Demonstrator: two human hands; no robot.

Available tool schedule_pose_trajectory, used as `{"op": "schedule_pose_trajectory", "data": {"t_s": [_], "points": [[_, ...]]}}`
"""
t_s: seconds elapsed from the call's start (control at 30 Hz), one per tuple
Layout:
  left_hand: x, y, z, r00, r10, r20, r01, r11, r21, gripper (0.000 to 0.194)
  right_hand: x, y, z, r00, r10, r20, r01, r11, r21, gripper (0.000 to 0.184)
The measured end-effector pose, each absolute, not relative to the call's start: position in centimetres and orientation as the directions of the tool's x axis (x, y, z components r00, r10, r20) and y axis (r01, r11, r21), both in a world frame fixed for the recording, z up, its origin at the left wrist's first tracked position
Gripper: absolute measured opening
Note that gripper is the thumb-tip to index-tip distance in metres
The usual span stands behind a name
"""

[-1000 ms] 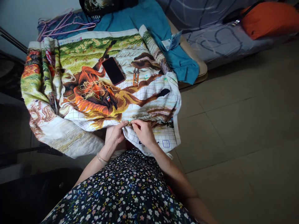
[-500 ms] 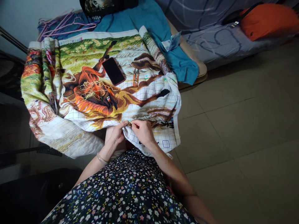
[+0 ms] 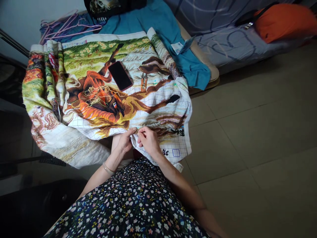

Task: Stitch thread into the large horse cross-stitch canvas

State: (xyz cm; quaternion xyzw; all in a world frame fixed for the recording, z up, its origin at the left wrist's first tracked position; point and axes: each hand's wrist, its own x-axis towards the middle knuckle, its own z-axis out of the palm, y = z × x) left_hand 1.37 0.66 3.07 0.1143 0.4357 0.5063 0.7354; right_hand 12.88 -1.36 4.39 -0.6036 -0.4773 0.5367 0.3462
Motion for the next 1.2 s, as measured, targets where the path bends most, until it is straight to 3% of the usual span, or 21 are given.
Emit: {"op": "schedule_pose_trajectory", "data": {"t_s": [0.4,0.63,0.83,1.07,1.2], "points": [[1.5,0.7,3.3,0.104,0.852,-0.513,-0.666,0.443,0.6,0.031,13.3,-1.0,5.0,-0.027,0.944,-0.328,0.222,-0.314,-0.923,0.03],[1.4,0.7,3.1,0.101,0.85,-0.517,-0.661,0.446,0.603,0.026,13.2,-0.5,5.2,-0.025,0.933,-0.358,0.241,-0.342,-0.908,0.025],[1.3,0.7,2.9,0.119,0.839,-0.531,-0.635,0.476,0.609,0.023,12.7,-1.0,4.7,-0.017,0.933,-0.358,0.163,-0.351,-0.922,0.022],[1.6,0.9,2.6,0.041,0.848,-0.529,-0.62,0.437,0.652,0.023,12.9,-1.1,3.3,0.043,0.988,-0.149,0.253,-0.155,-0.955,0.019],[1.6,1.0,2.0,0.018,0.848,-0.53,-0.604,0.432,0.67,0.02,12.6,-1.2,3.0,0.073,0.991,-0.109,0.266,-0.125,-0.956,0.018]]}}
